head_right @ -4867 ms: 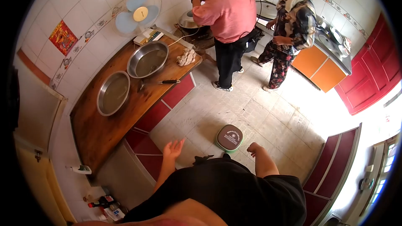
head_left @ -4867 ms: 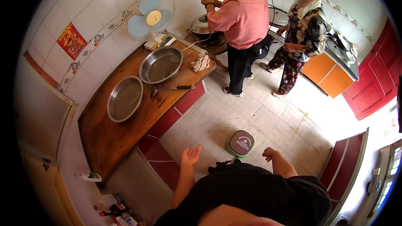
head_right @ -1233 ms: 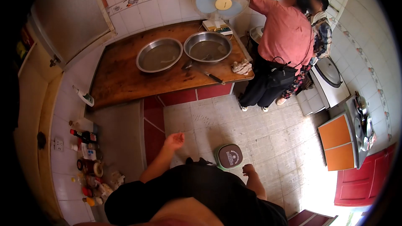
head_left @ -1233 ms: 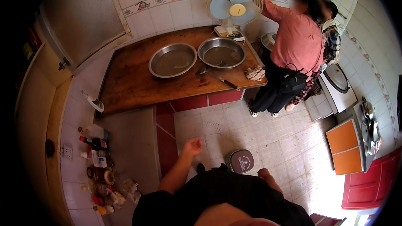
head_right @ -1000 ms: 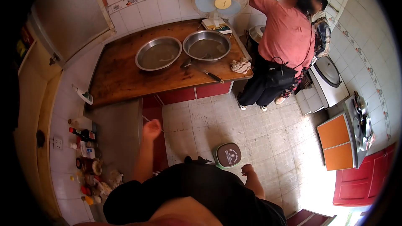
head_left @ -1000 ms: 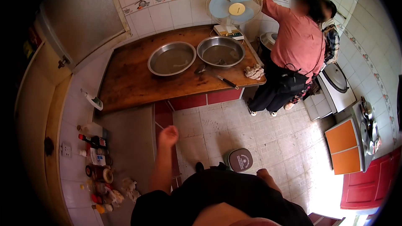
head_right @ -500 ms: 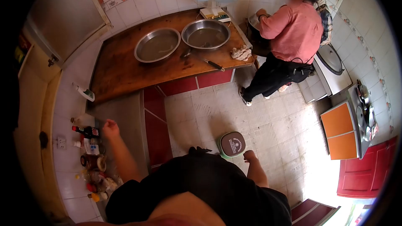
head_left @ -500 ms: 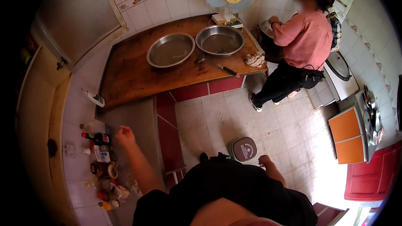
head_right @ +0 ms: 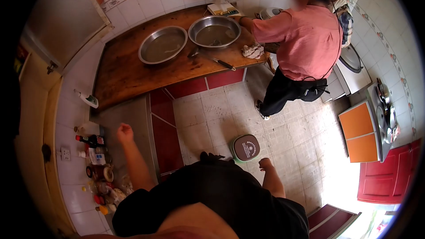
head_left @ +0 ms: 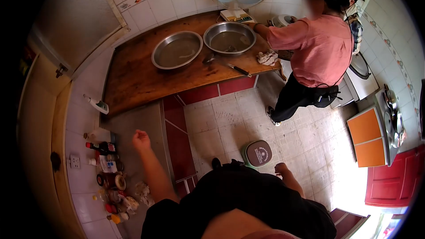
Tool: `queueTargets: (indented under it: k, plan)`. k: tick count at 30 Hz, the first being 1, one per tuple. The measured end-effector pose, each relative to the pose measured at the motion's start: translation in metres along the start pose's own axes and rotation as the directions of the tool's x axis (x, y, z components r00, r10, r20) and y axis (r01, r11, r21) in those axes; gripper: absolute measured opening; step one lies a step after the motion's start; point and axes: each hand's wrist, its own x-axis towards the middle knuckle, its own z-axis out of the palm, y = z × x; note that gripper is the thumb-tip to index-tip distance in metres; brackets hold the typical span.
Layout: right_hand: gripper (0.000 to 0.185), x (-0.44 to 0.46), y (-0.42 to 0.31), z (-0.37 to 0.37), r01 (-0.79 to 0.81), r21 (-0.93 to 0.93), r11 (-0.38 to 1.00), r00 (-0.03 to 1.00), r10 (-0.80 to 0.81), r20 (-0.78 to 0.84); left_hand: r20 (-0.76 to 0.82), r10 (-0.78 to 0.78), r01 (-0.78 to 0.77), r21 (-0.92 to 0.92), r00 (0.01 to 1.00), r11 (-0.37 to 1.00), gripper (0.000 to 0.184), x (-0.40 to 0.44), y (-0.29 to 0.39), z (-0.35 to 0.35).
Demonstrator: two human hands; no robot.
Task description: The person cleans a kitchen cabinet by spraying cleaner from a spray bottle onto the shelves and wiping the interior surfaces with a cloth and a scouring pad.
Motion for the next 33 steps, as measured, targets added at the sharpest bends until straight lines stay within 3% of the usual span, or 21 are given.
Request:
queueTargets:
  k: [6,12,18,21,24,27,30,31,33]
  plan:
    - [0.018,0.011,0.017,0.036,0.147,-0.172,0.974,0.989,-0.15,-0.008,-0.074,-0.069,0.065,-0.044,0.995,0.997,0.011,0.005,-0.025,-0.006]
    - [0.018,0.018,0.018,0.041,-0.009,0.036,0.999,1.0,0.008,0.016,-0.082,-0.101,0.103,0.015,0.992,0.995,0.012,-0.006,-0.038,0.007]
    - [0.018,0.01,0.014,0.02,0.049,-0.021,0.999,0.995,-0.051,-0.088,-0.102,-0.081,0.087,0.051,0.992,0.995,0.013,-0.014,-0.054,0.017]
    - [0.017,0.028,0.029,0.041,-0.018,0.122,0.992,1.0,0.021,-0.023,-0.085,-0.087,0.094,0.074,0.993,0.993,0.014,-0.016,-0.06,0.017]
    - [0.011,0.011,0.018,0.011,-0.223,0.48,0.848,0.973,0.166,0.158,-0.056,-0.101,0.106,0.093,0.993,0.99,0.015,-0.027,-0.068,0.025]
    - [0.008,0.01,0.022,0.005,0.029,-0.036,0.999,0.999,-0.028,0.022,-0.023,-0.134,0.136,0.108,0.991,0.985,0.014,-0.035,-0.078,0.035]
    - [0.017,0.045,0.067,0.056,0.08,-0.093,0.992,0.997,-0.079,0.016,-0.038,-0.161,0.165,0.146,0.986,0.976,0.011,-0.047,-0.094,0.053]
    - [0.007,0.02,0.042,0.013,0.099,-0.147,0.984,0.992,-0.086,0.089,-0.022,-0.17,0.171,0.151,0.985,0.974,0.009,-0.057,-0.101,0.066]
    - [0.01,0.009,0.03,-0.014,-0.111,0.306,0.945,0.989,0.074,0.129,-0.001,-0.202,0.2,0.147,0.979,0.969,0.007,-0.053,-0.115,0.08]
